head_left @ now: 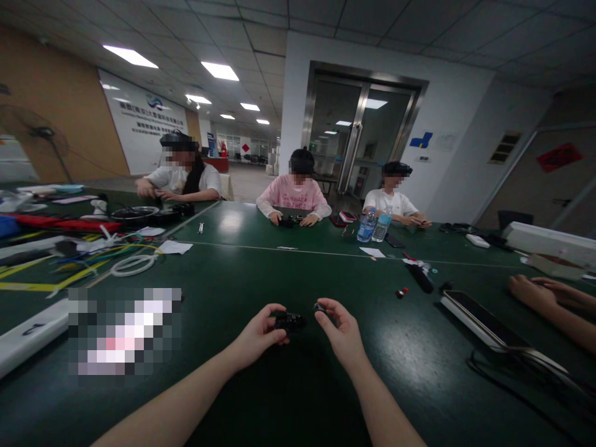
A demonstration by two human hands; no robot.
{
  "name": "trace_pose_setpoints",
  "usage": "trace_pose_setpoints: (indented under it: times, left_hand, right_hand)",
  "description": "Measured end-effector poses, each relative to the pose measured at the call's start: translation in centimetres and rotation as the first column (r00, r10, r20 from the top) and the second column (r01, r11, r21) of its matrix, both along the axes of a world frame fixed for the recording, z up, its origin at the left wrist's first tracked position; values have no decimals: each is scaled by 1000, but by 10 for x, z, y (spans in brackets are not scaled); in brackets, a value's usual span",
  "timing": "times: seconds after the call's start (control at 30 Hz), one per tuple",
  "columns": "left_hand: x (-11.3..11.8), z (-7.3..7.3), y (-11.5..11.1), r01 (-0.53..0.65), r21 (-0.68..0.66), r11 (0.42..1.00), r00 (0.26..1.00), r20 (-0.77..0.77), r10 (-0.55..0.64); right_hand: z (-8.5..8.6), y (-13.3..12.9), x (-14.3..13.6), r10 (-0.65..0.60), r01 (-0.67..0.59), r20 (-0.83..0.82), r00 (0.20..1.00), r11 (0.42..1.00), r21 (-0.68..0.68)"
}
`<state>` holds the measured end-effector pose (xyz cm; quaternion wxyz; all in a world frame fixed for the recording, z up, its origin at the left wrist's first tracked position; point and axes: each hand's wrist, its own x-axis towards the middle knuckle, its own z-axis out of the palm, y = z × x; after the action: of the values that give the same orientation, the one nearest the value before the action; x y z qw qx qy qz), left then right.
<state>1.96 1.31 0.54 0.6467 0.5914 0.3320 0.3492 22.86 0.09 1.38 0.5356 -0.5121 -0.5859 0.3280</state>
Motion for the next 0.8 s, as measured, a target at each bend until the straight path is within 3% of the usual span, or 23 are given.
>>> trace_pose_setpoints:
  times: [0.3, 0.8]
  left_hand:
    - [-1, 0, 0, 19, -23, 1000, 1000, -5, -19]
    - [0, 3, -2, 17, -24, 1000, 1000, -22, -18]
  right_hand:
    - [-2, 3, 6, 1, -3, -163, 987, 1000, -13]
    - [-4, 4, 6, -24, 23, -165, 986, 1000, -8]
